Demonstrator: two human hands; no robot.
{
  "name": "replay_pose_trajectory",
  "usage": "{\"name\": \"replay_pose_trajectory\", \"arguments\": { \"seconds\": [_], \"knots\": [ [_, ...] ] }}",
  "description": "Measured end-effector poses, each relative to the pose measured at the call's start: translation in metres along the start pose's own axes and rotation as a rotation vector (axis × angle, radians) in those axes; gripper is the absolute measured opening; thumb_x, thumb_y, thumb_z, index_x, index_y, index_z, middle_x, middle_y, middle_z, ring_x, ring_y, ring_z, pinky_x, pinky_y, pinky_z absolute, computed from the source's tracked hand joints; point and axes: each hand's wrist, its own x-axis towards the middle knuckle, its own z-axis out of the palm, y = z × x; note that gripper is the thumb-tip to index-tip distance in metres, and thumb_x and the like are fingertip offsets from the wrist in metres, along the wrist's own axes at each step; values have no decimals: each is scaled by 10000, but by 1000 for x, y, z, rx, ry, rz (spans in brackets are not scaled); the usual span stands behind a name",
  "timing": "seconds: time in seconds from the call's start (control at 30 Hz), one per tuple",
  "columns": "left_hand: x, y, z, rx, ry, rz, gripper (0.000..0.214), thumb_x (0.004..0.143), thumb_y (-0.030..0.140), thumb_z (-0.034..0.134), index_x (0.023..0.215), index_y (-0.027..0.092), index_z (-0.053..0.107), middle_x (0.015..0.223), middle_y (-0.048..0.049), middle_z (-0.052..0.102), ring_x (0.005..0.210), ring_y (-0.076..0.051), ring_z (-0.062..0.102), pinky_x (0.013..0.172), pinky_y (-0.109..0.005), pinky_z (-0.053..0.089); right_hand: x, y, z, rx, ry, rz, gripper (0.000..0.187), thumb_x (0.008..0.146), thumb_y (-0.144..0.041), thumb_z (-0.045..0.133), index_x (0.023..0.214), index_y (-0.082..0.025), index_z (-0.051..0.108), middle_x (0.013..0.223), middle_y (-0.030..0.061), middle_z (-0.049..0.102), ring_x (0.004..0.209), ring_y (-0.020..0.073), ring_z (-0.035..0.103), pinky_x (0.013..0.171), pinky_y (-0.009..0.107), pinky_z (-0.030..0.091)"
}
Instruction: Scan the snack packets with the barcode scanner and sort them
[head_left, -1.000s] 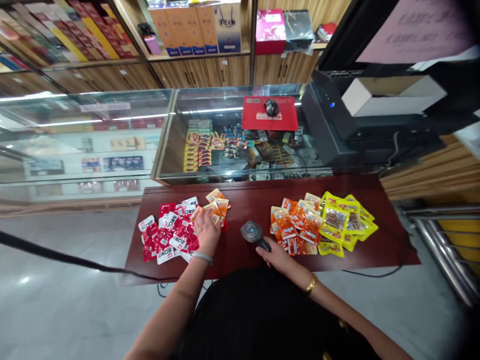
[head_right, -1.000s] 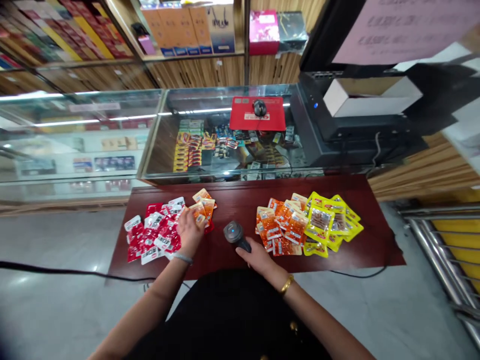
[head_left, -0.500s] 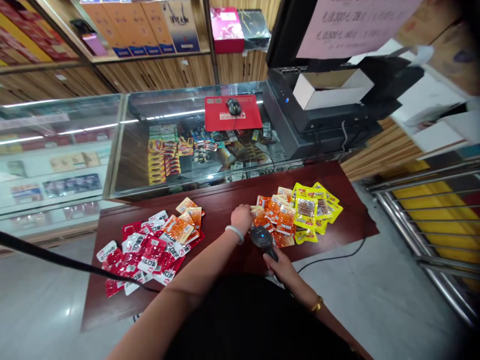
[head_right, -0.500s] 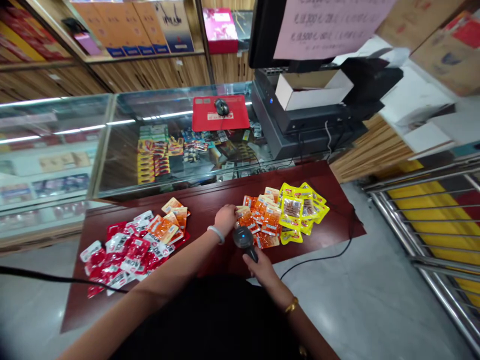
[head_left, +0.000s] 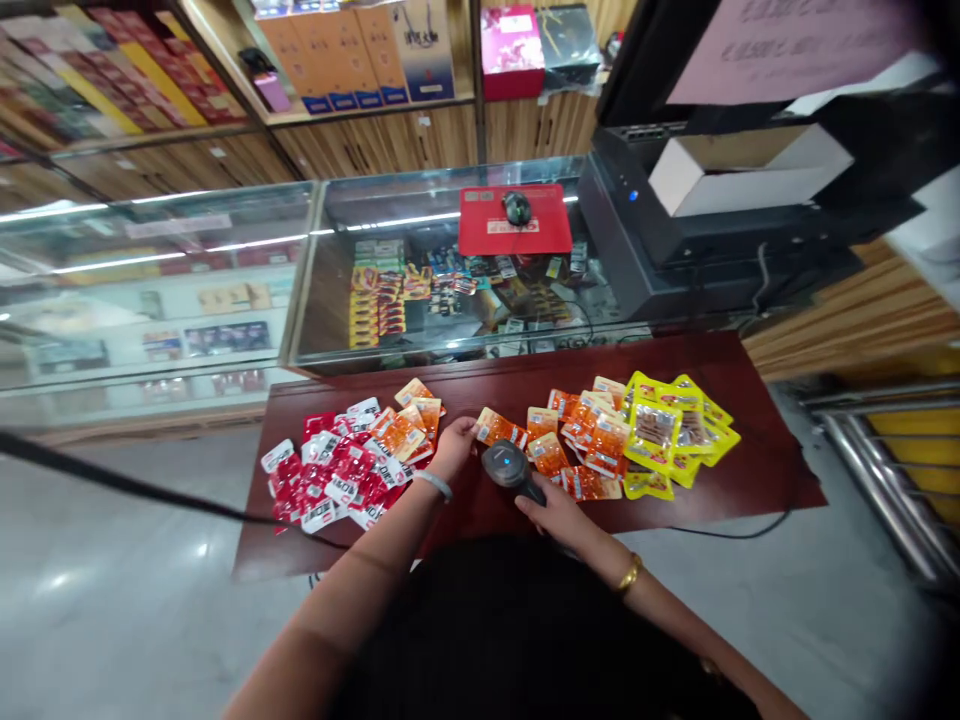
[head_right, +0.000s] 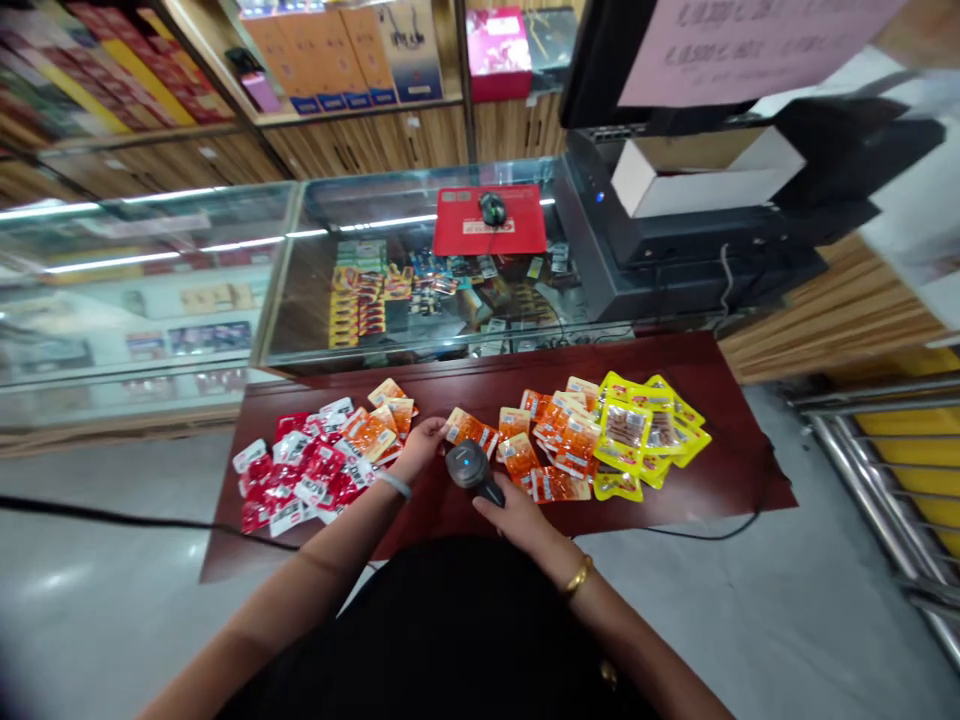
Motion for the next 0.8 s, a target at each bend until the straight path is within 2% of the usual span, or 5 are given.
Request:
{"name": "replay_pose_trajectory", "arguments": {
  "seconds": [0.3, 0.4, 0.53, 0.63, 0.8],
  "knots": [
    [-38, -32, -79, 60, 245, -67, 216, 855, 288, 470, 923, 150, 621, 530, 40, 507, 465, -101, 486, 518, -221, 398, 29, -18, 36, -116, -245, -120, 530, 851, -519, 603, 1235, -161, 535, 657, -30, 562, 445, 92, 466, 417, 204, 373],
    [-47, -38, -109, 68, 380, -104, 266, 857, 343, 479, 981, 149, 612, 665, -2, 605, 562, -123, 557, 587, -244, 460, 29, -16, 39, -141, -252, -120, 544, 853, -527, 600, 1249, -161, 532, 663, -26, 566, 453, 91, 470, 420, 203, 377],
    [-56, -31, -131, 385, 723, 22, 377, 825, 322, 536, 1161, 152, 567, 1082, -114, 641, 1019, -242, 593, 916, -393, 472, 23, -9, 34, -126, -209, -84, 540, 838, -538, 612, 1223, -167, 539, 673, -31, 560, 433, 84, 463, 407, 202, 371],
    [-52, -14, -115, 641, 775, 154, 482, 815, 289, 565, 1273, 155, 502, 1251, -152, 557, 1241, -302, 454, 1071, -468, 355, 16, 0, 24, -78, -152, -55, 538, 833, -546, 612, 1207, -167, 538, 646, -43, 535, 432, 86, 456, 402, 202, 361],
    [-22, 20, -33, 673, 286, 375, 349, 833, 240, 561, 1179, 194, 580, 1167, -104, 597, 1125, -246, 539, 1024, -383, 416, -1, 14, 6, 14, -14, 2, 525, 822, -543, 605, 1184, -171, 530, 599, -58, 499, 420, 90, 422, 395, 206, 339]
  ]
}}
